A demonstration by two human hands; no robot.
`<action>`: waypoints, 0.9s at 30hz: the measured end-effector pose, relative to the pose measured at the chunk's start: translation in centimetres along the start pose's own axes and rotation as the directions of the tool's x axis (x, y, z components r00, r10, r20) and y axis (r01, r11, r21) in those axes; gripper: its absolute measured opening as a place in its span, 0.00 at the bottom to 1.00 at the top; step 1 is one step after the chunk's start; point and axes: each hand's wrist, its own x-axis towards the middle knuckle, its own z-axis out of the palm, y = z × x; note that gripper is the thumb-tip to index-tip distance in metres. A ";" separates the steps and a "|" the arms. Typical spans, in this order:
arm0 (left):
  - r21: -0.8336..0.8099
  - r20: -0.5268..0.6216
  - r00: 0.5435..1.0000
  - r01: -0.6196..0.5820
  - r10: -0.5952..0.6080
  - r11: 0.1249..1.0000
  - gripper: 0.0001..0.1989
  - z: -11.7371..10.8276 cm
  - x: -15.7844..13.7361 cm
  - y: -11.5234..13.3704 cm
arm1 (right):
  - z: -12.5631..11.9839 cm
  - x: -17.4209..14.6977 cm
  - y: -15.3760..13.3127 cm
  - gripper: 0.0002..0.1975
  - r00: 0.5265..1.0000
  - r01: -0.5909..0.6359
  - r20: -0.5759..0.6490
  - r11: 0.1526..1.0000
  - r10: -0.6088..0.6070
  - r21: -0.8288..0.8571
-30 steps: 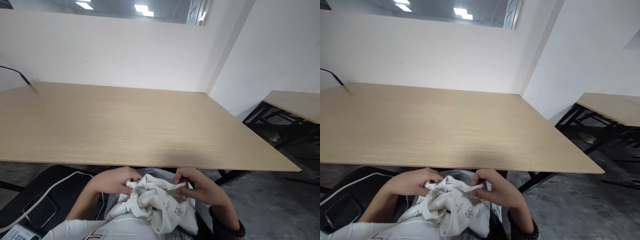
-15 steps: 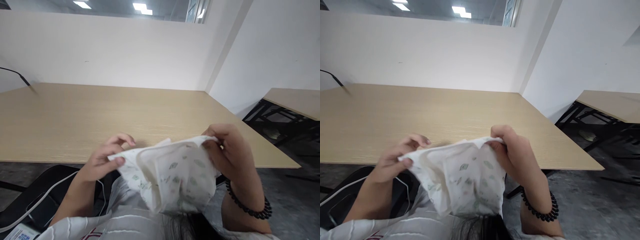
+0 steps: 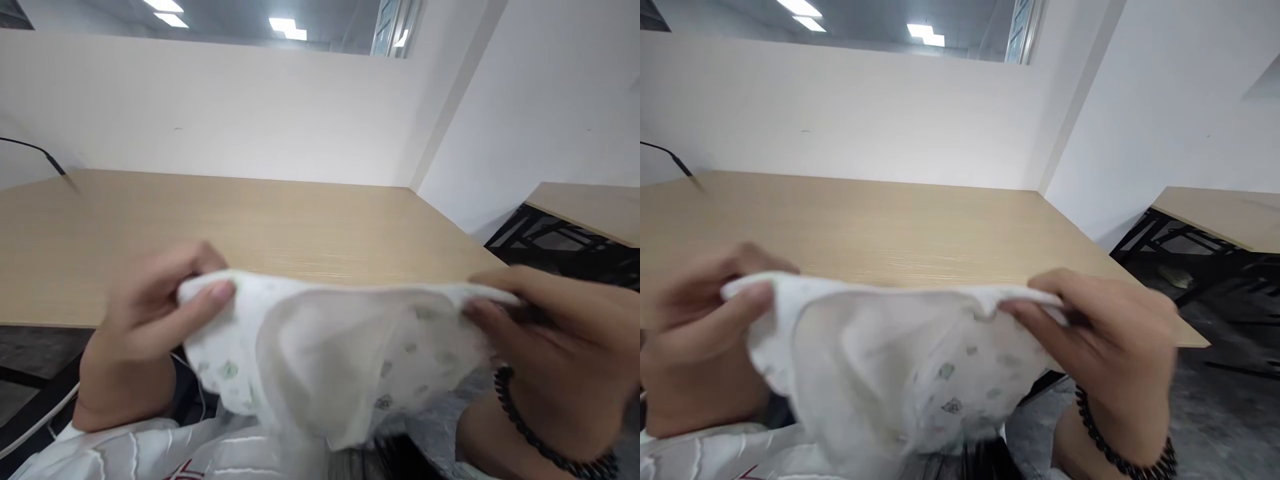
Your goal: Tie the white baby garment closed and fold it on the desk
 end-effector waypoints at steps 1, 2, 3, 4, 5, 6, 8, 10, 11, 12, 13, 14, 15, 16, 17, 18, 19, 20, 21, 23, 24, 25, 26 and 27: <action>0.148 0.150 0.989 -0.035 0.013 0.988 0.16 -0.1 1.6 -0.5 | 0.9 1.1 0.6 0.16 1.000 0.013 0.023 1.000 -0.013 -0.011; 0.269 0.201 0.979 -0.009 -0.047 0.963 0.19 -0.1 3.4 -1.3 | 2.1 2.4 1.3 0.19 0.998 0.021 0.062 1.000 -0.021 -0.006; 0.347 0.197 0.972 0.057 -0.132 0.936 0.20 -0.1 5.3 -2.4 | 3.6 3.7 2.3 0.22 0.994 -0.009 0.109 1.000 0.010 -0.008; 0.380 0.174 0.951 0.176 -0.257 0.908 0.19 0.0 7.1 -3.9 | 5.4 5.0 3.4 0.23 0.982 -0.075 0.171 0.997 0.076 -0.014; 0.378 0.151 0.915 0.297 -0.375 0.877 0.17 0.1 8.7 -5.7 | 7.3 6.2 4.7 0.24 0.962 -0.140 0.233 0.990 0.140 -0.016; 0.354 0.164 0.865 0.397 -0.474 0.847 0.17 0.2 10.0 -7.7 | 9.4 7.1 6.0 0.24 0.935 -0.186 0.306 0.983 0.180 -0.013; 0.329 0.268 0.755 0.512 -0.598 0.794 0.17 0.5 11.7 -12.1 | 13.6 8.1 8.8 0.23 0.859 -0.260 0.455 0.966 0.235 -0.008; 0.361 0.409 0.642 0.539 -0.648 0.761 0.19 0.4 12.2 -16.2 | 17.2 8.0 11.4 0.19 0.717 -0.349 0.643 0.937 0.270 -0.004; 0.409 0.454 0.570 0.549 -0.684 0.729 0.21 0.1 12.1 -17.8 | 18.6 7.6 12.6 0.17 0.641 -0.392 0.714 0.920 0.282 -0.011; 0.473 0.497 0.480 0.548 -0.723 0.690 0.23 -0.3 11.9 -19.1 | 19.7 7.1 13.7 0.16 0.568 -0.426 0.773 0.905 0.283 -0.018; 0.519 0.524 0.423 0.530 -0.739 0.671 0.25 -0.9 11.6 -20.1 | 20.4 6.6 14.7 0.14 0.508 -0.456 0.811 0.890 0.291 -0.033; 0.542 0.530 0.407 0.511 -0.744 0.667 0.27 -1.6 11.3 -20.7 | 20.8 6.0 15.6 0.14 0.463 -0.479 0.839 0.877 0.287 -0.036; 0.561 0.537 0.388 0.500 -0.749 0.660 0.30 -2.5 11.0 -21.2 | 20.9 5.4 16.5 0.14 0.438 -0.502 0.854 0.864 0.280 -0.026; 0.581 0.548 0.352 0.492 -0.759 0.648 0.33 -3.3 10.8 -21.5 | 20.9 4.9 17.2 0.15 0.424 -0.522 0.865 0.853 0.267 -0.007; 0.601 0.555 0.317 0.486 -0.769 0.634 0.35 -4.2 10.7 -21.7 | 20.8 4.5 17.9 0.15 0.418 -0.535 0.874 0.845 0.248 0.016; 0.633 0.549 0.284 0.473 -0.786 0.613 0.36 -5.0 10.6 -22.0 | 20.6 4.2 18.5 0.15 0.415 -0.543 0.880 0.839 0.232 0.035; 0.677 0.528 0.261 0.445 -0.808 0.586 0.37 -5.8 10.6 -22.4 | 20.4 3.9 19.0 0.14 0.411 -0.545 0.885 0.837 0.220 0.045; 0.729 0.490 0.252 0.405 -0.834 0.551 0.36 -6.4 10.7 -22.8 | 20.3 3.7 19.4 0.13 0.408 -0.542 0.887 0.839 0.215 0.046; 0.784 0.441 0.257 0.357 -0.860 0.509 0.36 -6.9 10.8 -23.4 | 20.3 3.5 19.6 0.12 0.413 -0.536 0.882 0.844 0.226 0.035; 0.875 0.332 0.293 0.259 -0.897 0.409 0.35 -7.5 11.0 -24.4 | 20.5 3.4 19.8 0.08 0.449 -0.518 0.847 0.855 0.283 -0.011; 0.905 0.281 0.321 0.225 -0.904 0.361 0.34 -7.6 11.1 -24.7 | 20.7 3.5 19.6 0.07 0.475 -0.510 0.821 0.859 0.317 -0.037; 0.924 0.242 0.357 0.200 -0.902 0.327 0.34 -7.4 11.1 -24.9 | 21.0 3.7 19.2 0.06 0.498 -0.503 0.795 0.862 0.346 -0.060; 0.935 0.213 0.402 0.181 -0.891 0.305 0.34 -7.0 11.2 -24.9 | 21.2 4.0 18.5 0.05 0.527 -0.496 0.766 0.865 0.368 -0.075; 0.938 0.202 0.460 0.164 -0.865 0.306 0.34 -6.2 11.3 -24.6 | 21.5 4.4 17.5 0.05 0.565 -0.488 0.734 0.870 0.376 -0.071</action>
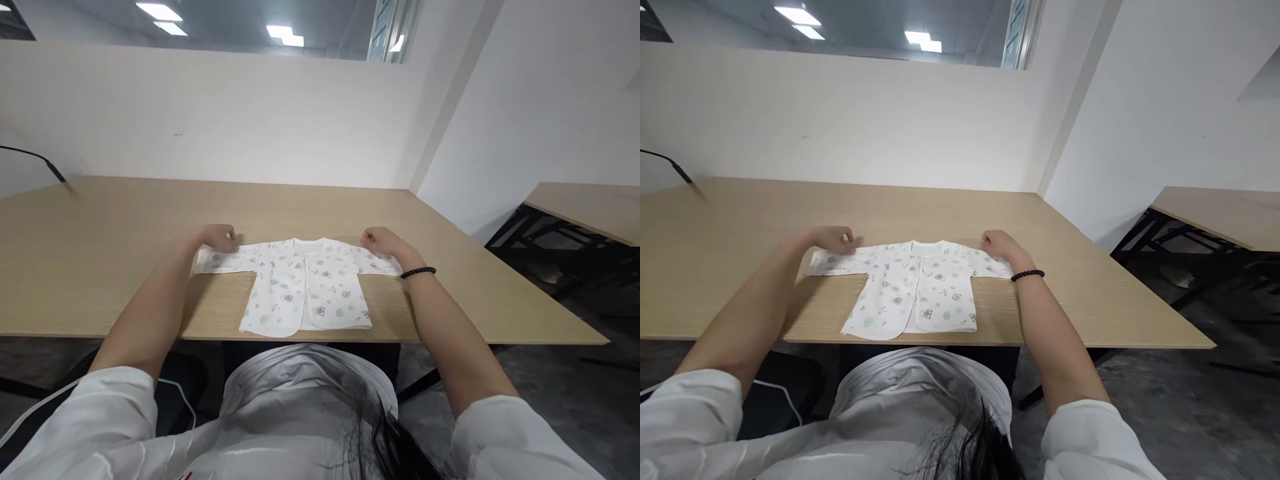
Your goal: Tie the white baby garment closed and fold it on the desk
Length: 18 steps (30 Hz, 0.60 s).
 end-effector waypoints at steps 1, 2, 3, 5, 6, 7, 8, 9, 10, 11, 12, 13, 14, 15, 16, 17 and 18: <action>0.001 -0.071 0.997 -0.034 0.034 0.999 0.33 0.0 -0.1 1.1 | 0.3 0.1 -1.4 0.05 0.999 0.020 -0.039 1.000 -0.020 0.003; -0.003 -0.145 0.985 -0.095 0.094 0.995 0.32 0.1 -0.3 2.5 | 0.7 0.1 -3.0 0.06 0.991 0.060 -0.119 0.998 -0.059 0.006; -0.015 -0.220 0.958 -0.190 0.182 0.982 0.30 0.2 -0.5 4.2 | 1.2 0.1 -4.8 0.07 0.977 0.121 -0.180 0.992 -0.115 0.022; -0.045 -0.292 0.885 -0.391 0.362 0.919 0.24 0.8 -1.0 7.9 | 2.4 0.2 -8.5 0.11 0.966 0.170 -0.199 0.985 -0.165 0.009; -0.049 -0.289 0.851 -0.471 0.439 0.881 0.20 1.2 -1.2 9.6 | 3.1 0.3 -10.2 0.12 0.970 0.175 -0.165 0.984 -0.177 -0.023; -0.047 -0.276 0.822 -0.530 0.499 0.847 0.16 1.8 -1.3 11.2 | 3.8 0.3 -11.6 0.14 0.980 0.179 -0.073 0.982 -0.183 -0.062; -0.039 -0.252 0.803 -0.566 0.541 0.823 0.13 2.4 -1.4 12.4 | 4.4 0.3 -12.6 0.15 0.984 0.178 0.037 0.979 -0.175 -0.097; -0.030 -0.226 0.792 -0.587 0.567 0.809 0.11 3.1 -1.4 13.4 | 5.1 0.3 -13.3 0.15 0.978 0.180 0.129 0.977 -0.165 -0.116; -0.026 -0.216 0.791 -0.591 0.573 0.806 0.09 3.8 -1.4 14.0 | 5.6 0.3 -13.6 0.15 0.968 0.180 0.199 0.975 -0.152 -0.128; -0.029 -0.224 0.793 -0.587 0.567 0.809 0.08 4.4 -1.4 14.3 | 6.1 0.2 -13.6 0.15 0.960 0.175 0.242 0.976 -0.140 -0.130; -0.039 -0.240 0.794 -0.583 0.558 0.812 0.08 5.0 -1.4 14.5 | 6.4 0.1 -13.4 0.15 0.957 0.170 0.258 0.978 -0.134 -0.124; -0.056 -0.266 0.794 -0.578 0.546 0.814 0.07 5.5 -1.4 14.4 | 6.7 0.0 -13.1 0.14 0.958 0.166 0.255 0.980 -0.133 -0.113; -0.076 -0.294 0.794 -0.574 0.532 0.815 0.07 5.8 -1.4 14.3 | 6.9 -0.2 -12.8 0.14 0.962 0.159 0.239 0.982 -0.132 -0.098; -0.095 -0.318 0.794 -0.570 0.518 0.816 0.07 6.1 -1.4 14.2 | 7.0 -0.3 -12.5 0.14 0.968 0.151 0.216 0.985 -0.131 -0.079; -0.111 -0.337 0.795 -0.565 0.504 0.817 0.07 6.3 -1.4 14.2 | 7.1 -0.3 -12.2 0.15 0.973 0.141 0.190 0.989 -0.129 -0.050; -0.126 -0.351 0.799 -0.557 0.488 0.821 0.07 6.4 -1.4 14.1 | 7.1 -0.4 -12.0 0.15 0.978 0.129 0.167 0.992 -0.125 -0.012; -0.141 -0.360 0.803 -0.549 0.474 0.823 0.07 6.4 -1.4 14.1 | 7.2 -0.4 -11.9 0.16 0.981 0.117 0.154 0.993 -0.120 0.030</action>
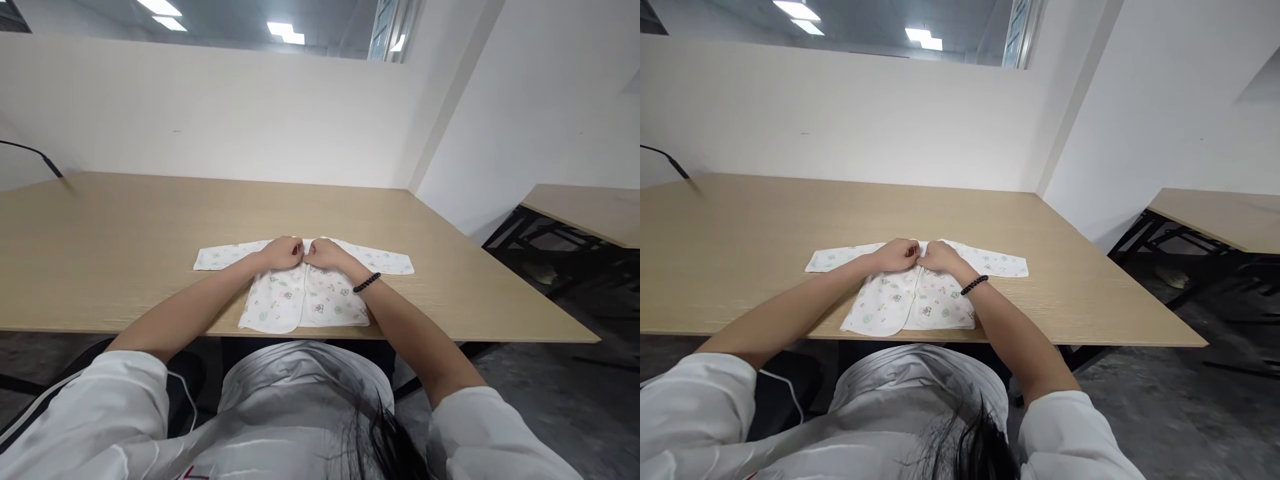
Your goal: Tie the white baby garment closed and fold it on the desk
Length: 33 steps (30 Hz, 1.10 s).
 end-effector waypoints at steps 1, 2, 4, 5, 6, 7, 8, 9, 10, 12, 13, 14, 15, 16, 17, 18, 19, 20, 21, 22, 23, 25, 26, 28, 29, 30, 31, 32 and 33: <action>-0.015 -0.003 1.000 0.006 -0.006 1.000 0.07 0.0 0.0 0.0 | 0.0 0.0 0.2 0.15 1.000 -0.006 -0.003 0.999 0.007 0.044; -0.036 0.001 1.000 0.004 -0.004 0.999 0.07 0.0 0.0 0.0 | -0.1 0.0 0.3 0.15 1.000 -0.011 0.004 0.996 0.011 0.083; -0.103 0.015 1.000 -0.009 0.011 0.995 0.07 0.1 0.0 -0.1 | -0.3 0.2 0.8 0.12 0.999 -0.021 0.032 0.990 0.016 0.140; -0.146 0.018 1.000 -0.017 0.020 0.989 0.07 0.1 0.0 -0.2 | -0.5 0.2 1.1 0.10 0.999 -0.027 0.045 0.987 0.020 0.157; -0.193 0.016 0.999 -0.024 0.028 0.981 0.08 0.2 0.0 -0.3 | -0.7 0.3 1.4 0.09 0.998 -0.033 0.057 0.985 0.024 0.171; -0.241 0.010 1.000 -0.026 0.030 0.970 0.09 0.3 0.1 -0.5 | -1.0 0.4 1.7 0.08 0.997 -0.038 0.072 0.980 0.025 0.193; -0.288 0.003 1.000 -0.021 0.023 0.957 0.10 0.4 0.1 -0.6 | -1.2 0.4 2.1 0.08 0.995 -0.046 0.092 0.972 0.025 0.230; -0.328 -0.005 1.000 -0.009 0.008 0.945 0.11 0.6 0.2 -0.8 | -1.4 0.5 2.4 0.07 0.993 -0.055 0.118 0.957 0.022 0.284; -0.360 -0.016 1.000 0.010 -0.017 0.933 0.11 0.8 0.3 -0.9 | -1.7 0.6 2.7 0.07 0.989 -0.065 0.145 0.934 0.014 0.351; -0.399 -0.039 0.996 0.063 -0.086 0.915 0.12 1.2 0.6 -1.1 | -2.0 0.7 3.1 0.05 0.981 -0.094 0.194 0.865 -0.005 0.493; -0.405 -0.049 0.991 0.091 -0.121 0.910 0.12 1.4 0.7 -1.1 | -2.2 0.8 3.2 0.04 0.977 -0.109 0.211 0.830 -0.011 0.547; -0.404 -0.058 0.987 0.116 -0.152 0.908 0.12 1.6 0.9 -1.1 | -2.2 0.9 3.3 0.03 0.975 -0.122 0.223 0.804 -0.014 0.581; -0.398 -0.063 0.983 0.135 -0.174 0.907 0.12 1.8 0.9 -1.1 | -2.3 0.9 3.3 0.03 0.972 -0.133 0.234 0.788 -0.015 0.602; -0.390 -0.065 0.980 0.147 -0.186 0.909 0.12 2.0 1.0 -1.1 | -2.3 1.0 3.3 0.02 0.970 -0.143 0.242 0.778 -0.012 0.612; -0.384 -0.063 0.980 0.152 -0.190 0.911 0.12 2.2 1.1 -1.1 | -2.2 1.0 3.3 0.02 0.969 -0.149 0.247 0.773 -0.011 0.616; -0.383 -0.060 0.980 0.152 -0.189 0.911 0.12 2.3 1.1 -1.1 | -2.2 1.0 3.3 0.03 0.969 -0.150 0.248 0.772 -0.010 0.617; -0.390 -0.056 0.982 0.145 -0.181 0.909 0.12 2.5 1.1 -1.1 | -2.1 1.0 3.2 0.03 0.970 -0.149 0.244 0.774 -0.008 0.616; -0.404 -0.052 0.984 0.135 -0.170 0.905 0.12 2.5 1.1 -1.1 | -2.0 1.0 3.1 0.03 0.972 -0.147 0.236 0.776 -0.003 0.613; -0.421 -0.048 0.986 0.122 -0.157 0.899 0.12 2.6 1.1 -1.2 | -1.9 1.0 3.1 0.03 0.974 -0.143 0.227 0.779 0.002 0.610; -0.438 -0.046 0.989 0.109 -0.143 0.892 0.12 2.6 1.1 -1.3 | -1.8 1.0 3.1 0.02 0.976 -0.139 0.216 0.783 0.006 0.607; -0.454 -0.044 0.991 0.095 -0.129 0.886 0.12 2.6 1.1 -1.3 | -1.7 0.9 3.0 0.02 0.979 -0.134 0.205 0.787 0.010 0.602; -0.474 -0.047 0.993 0.074 -0.109 0.877 0.12 2.7 1.1 -1.5 | -1.5 0.9 3.0 0.02 0.984 -0.118 0.175 0.804 0.018 0.583; -0.481 -0.053 0.993 0.068 -0.107 0.874 0.12 2.7 1.1 -1.6 | -1.3 0.9 2.9 0.02 0.988 -0.107 0.152 0.816 0.023 0.568; -0.494 -0.063 0.993 0.060 -0.104 0.867 0.12 2.8 1.2 -1.7 | -0.9 0.8 2.7 0.03 0.997 -0.070 0.075 0.856 0.037 0.513; -0.499 -0.066 0.992 0.057 -0.104 0.864 0.11 2.8 1.2 -1.8 | -0.7 0.9 2.6 0.04 0.999 -0.050 0.028 0.876 0.042 0.480; -0.503 -0.067 0.992 0.056 -0.104 0.862 0.10 2.8 1.2 -1.8 | -0.4 0.9 2.5 0.05 0.999 -0.033 -0.017 0.893 0.046 0.449; -0.506 -0.066 0.992 0.056 -0.103 0.861 0.09 2.8 1.1 -1.8 | -0.2 0.9 2.4 0.05 0.998 -0.020 -0.053 0.906 0.046 0.423; -0.507 -0.063 0.993 0.057 -0.103 0.860 0.08 2.8 1.1 -1.7 | 0.0 0.9 2.2 0.04 0.996 -0.011 -0.078 0.914 0.046 0.406; -0.506 -0.061 0.993 0.057 -0.102 0.860 0.07 2.8 1.0 -1.7 | 0.1 1.0 2.2 0.04 0.995 -0.005 -0.092 0.918 0.045 0.397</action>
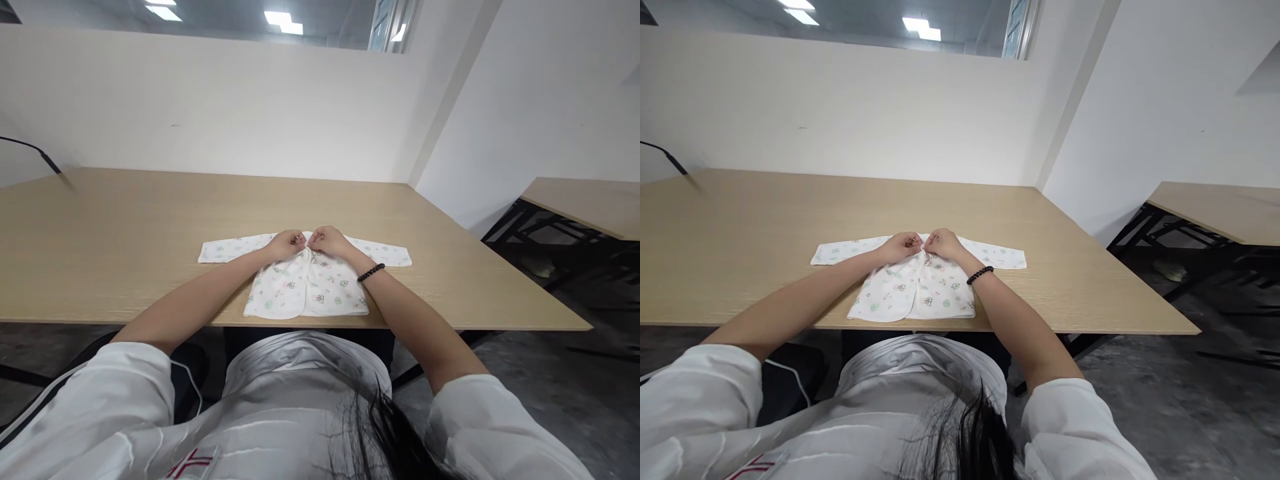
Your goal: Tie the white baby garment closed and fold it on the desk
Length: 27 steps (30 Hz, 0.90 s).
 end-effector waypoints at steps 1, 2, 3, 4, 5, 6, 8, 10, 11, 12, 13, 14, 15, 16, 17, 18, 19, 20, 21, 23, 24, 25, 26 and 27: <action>0.003 0.001 1.000 0.003 -0.003 1.000 0.07 0.0 -0.1 0.1 | 0.1 0.0 0.0 0.04 1.000 0.004 -0.007 1.000 -0.004 -0.005; 0.006 0.002 1.000 0.010 -0.010 1.000 0.07 -0.1 -0.1 0.2 | 0.2 0.0 0.0 0.04 1.000 0.009 -0.016 1.000 -0.009 -0.012; 0.010 0.003 1.000 0.020 -0.020 1.000 0.07 -0.1 -0.2 0.3 | 0.3 0.0 0.0 0.04 1.000 0.013 -0.026 1.000 -0.014 -0.019; 0.016 0.002 0.999 0.032 -0.032 0.999 0.07 -0.2 -0.2 0.4 | 0.4 0.0 0.0 0.04 0.999 0.017 -0.038 1.000 -0.018 -0.026; 0.022 0.001 0.999 0.046 -0.046 0.999 0.07 -0.2 -0.3 0.5 | 0.5 0.0 0.1 0.04 0.999 0.019 -0.050 0.999 -0.021 -0.034; 0.029 -0.001 0.998 0.059 -0.059 0.998 0.08 -0.2 -0.3 0.6 | 0.6 0.0 0.1 0.04 0.998 0.022 -0.062 0.999 -0.025 -0.041; 0.042 -0.006 0.997 0.082 -0.081 0.996 0.10 -0.3 -0.3 0.7 | 0.9 0.0 0.1 0.04 0.996 0.030 -0.082 0.998 -0.034 -0.055; 0.048 -0.006 0.995 0.102 -0.102 0.994 0.11 -0.4 -0.3 0.8 | 1.2 0.1 0.2 0.04 0.995 0.041 -0.093 0.997 -0.047 -0.068; 0.048 -0.006 0.994 0.109 -0.109 0.993 0.11 -0.4 -0.3 0.9 | 1.3 0.1 0.1 0.04 0.994 0.045 -0.097 0.996 -0.052 -0.074; 0.046 -0.003 0.994 0.111 -0.111 0.993 0.10 -0.5 -0.3 1.0 | 1.4 0.1 0.1 0.04 0.993 0.047 -0.100 0.996 -0.055 -0.080; 0.041 0.003 0.994 0.108 -0.109 0.993 0.10 -0.5 -0.3 1.1 | 1.4 0.2 0.1 0.04 0.993 0.048 -0.103 0.995 -0.057 -0.088; 0.036 0.013 0.995 0.103 -0.104 0.994 0.10 -0.5 -0.4 1.1 | 1.4 0.2 0.0 0.04 0.993 0.045 -0.106 0.994 -0.055 -0.097; 0.030 0.024 0.995 0.097 -0.098 0.995 0.10 -0.6 -0.4 1.2 | 1.4 0.1 0.0 0.04 0.993 0.040 -0.109 0.994 -0.052 -0.106; 0.025 0.036 0.995 0.091 -0.092 0.996 0.10 -0.6 -0.5 1.3 | 1.3 0.1 0.0 0.04 0.993 0.034 -0.112 0.993 -0.047 -0.117; 0.021 0.048 0.995 0.087 -0.088 0.996 0.09 -0.6 -0.5 1.4 | 1.3 0.1 -0.1 0.03 0.993 0.026 -0.113 0.991 -0.041 -0.128; 0.018 0.055 0.995 0.086 -0.086 0.996 0.09 -0.6 -0.5 1.5 | 1.2 0.0 -0.1 0.03 0.993 0.018 -0.113 0.990 -0.034 -0.138; 0.016 0.060 0.995 0.085 -0.086 0.996 0.08 -0.6 -0.6 1.6 | 1.1 0.0 -0.2 0.02 0.993 0.012 -0.111 0.989 -0.028 -0.146; 0.012 0.063 0.994 0.084 -0.085 0.996 0.08 -0.5 -0.6 1.6 | 1.1 -0.1 -0.2 0.01 0.994 0.007 -0.107 0.988 -0.024 -0.153; 0.006 0.067 0.994 0.083 -0.083 0.997 0.07 -0.5 -0.6 1.6 | 1.0 -0.2 -0.3 0.01 0.994 0.005 -0.103 0.987 -0.022 -0.158; -0.013 0.076 0.994 0.078 -0.076 0.997 0.07 -0.5 -0.6 1.6 | 1.0 -0.3 -0.4 0.01 0.995 0.006 -0.093 0.986 -0.022 -0.164; -0.023 0.080 0.994 0.075 -0.073 0.997 0.06 -0.5 -0.6 1.5 | 1.1 -0.4 -0.4 0.01 0.996 0.008 -0.088 0.986 -0.023 -0.166; -0.033 0.081 0.994 0.073 -0.070 0.997 0.06 -0.5 -0.6 1.4 | 1.1 -0.4 -0.5 0.02 0.996 0.009 -0.083 0.986 -0.023 -0.168; -0.041 0.079 0.995 0.072 -0.068 0.997 0.06 -0.5 -0.5 1.3 | 1.1 -0.4 -0.6 0.02 0.997 0.009 -0.078 0.986 -0.022 -0.169; -0.047 0.075 0.995 0.072 -0.069 0.996 0.06 -0.5 -0.4 1.2 | 1.2 -0.4 -0.6 0.03 0.997 0.008 -0.073 0.985 -0.020 -0.170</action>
